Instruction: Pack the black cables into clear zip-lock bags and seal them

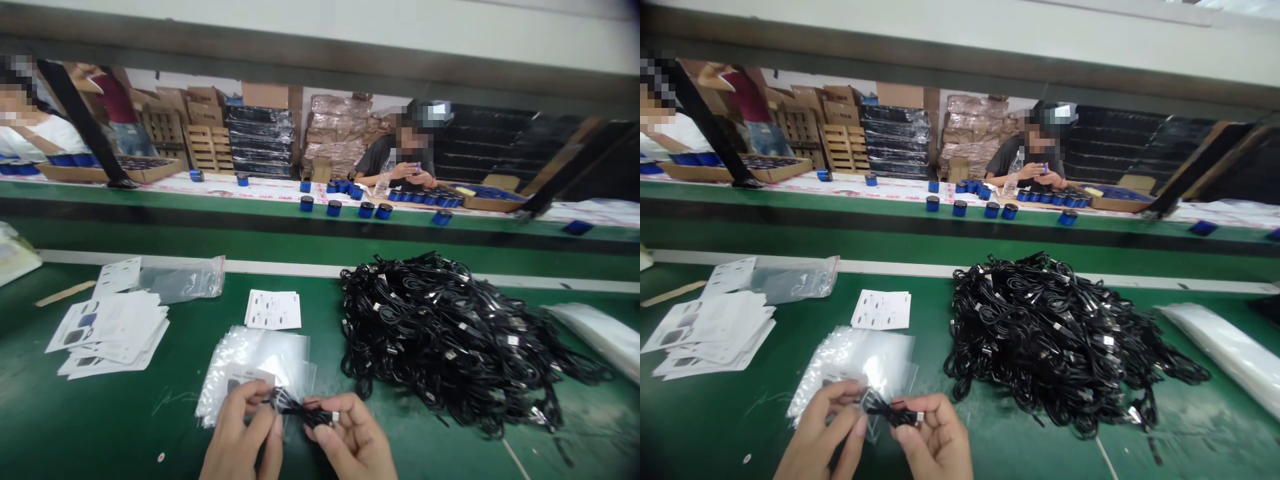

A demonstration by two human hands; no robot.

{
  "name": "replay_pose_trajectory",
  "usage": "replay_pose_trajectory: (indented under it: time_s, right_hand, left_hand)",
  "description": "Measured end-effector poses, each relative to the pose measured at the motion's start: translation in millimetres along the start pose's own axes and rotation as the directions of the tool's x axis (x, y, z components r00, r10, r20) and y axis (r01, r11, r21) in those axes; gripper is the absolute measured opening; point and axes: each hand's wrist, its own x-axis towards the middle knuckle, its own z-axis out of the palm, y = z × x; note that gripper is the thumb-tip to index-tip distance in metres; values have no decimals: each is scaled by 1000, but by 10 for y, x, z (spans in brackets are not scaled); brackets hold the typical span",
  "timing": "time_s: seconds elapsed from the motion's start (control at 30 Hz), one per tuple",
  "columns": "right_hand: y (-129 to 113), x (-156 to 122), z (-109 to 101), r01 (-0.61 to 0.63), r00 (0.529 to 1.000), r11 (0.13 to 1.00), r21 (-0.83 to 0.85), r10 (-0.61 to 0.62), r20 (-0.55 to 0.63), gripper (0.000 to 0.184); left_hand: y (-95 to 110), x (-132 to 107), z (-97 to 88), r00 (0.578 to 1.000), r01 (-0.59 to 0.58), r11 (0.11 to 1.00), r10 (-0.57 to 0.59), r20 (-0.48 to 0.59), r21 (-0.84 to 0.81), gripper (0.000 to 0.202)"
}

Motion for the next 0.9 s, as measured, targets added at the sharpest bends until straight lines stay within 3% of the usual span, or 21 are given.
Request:
replay_pose_trajectory:
  time_s: [0.1, 0.2, 0.27, 0.33, 0.43, 0.53, 0.67, 0.73, 0.9]
  right_hand:
    - [107, 24, 51, 1, 1000, 998, 70, -1, 4, 36]
    - [138, 44, 46, 215, 976, 966, -145, -217, 3, 17]
    - [95, 63, 17, 430, 901, 831, -353, -420, 109, 15]
    - [20, 87, -20, 592, 804, 660, -463, -528, 275, 22]
    - [-100, 127, -76, 687, 727, 539, -488, -519, 450, 20]
    - [-187, 153, -122, 735, 677, 415, -536, -489, 550, 18]
    - [-211, 152, -150, 815, 573, 263, -516, -499, 651, 17]
    - [-158, 140, -146, 810, 576, 256, -528, -520, 631, 20]
    - [50, 89, -78, 699, 697, 345, -626, -524, 489, 26]
  left_hand:
    - [36, -15, 26, 998, 38, 999, -40, -47, -28, 25]
    - [50, 3, -9, 997, 58, 998, -59, -42, -31, 28]
    - [53, 20, -45, 997, 63, 998, -64, -44, -21, 29]
    - [53, 32, -74, 996, 74, 997, -75, -47, -21, 30]
    - [50, 34, -90, 996, 89, 994, -90, -28, -57, 32]
    - [51, 28, -85, 996, 91, 992, -90, 16, -86, 31]
    - [65, 31, -87, 994, 111, 989, -108, 34, -98, 29]
    - [73, 36, -86, 995, 98, 991, -96, 27, -96, 27]
    - [110, 36, -40, 998, -45, 999, 44, -49, -27, 23]
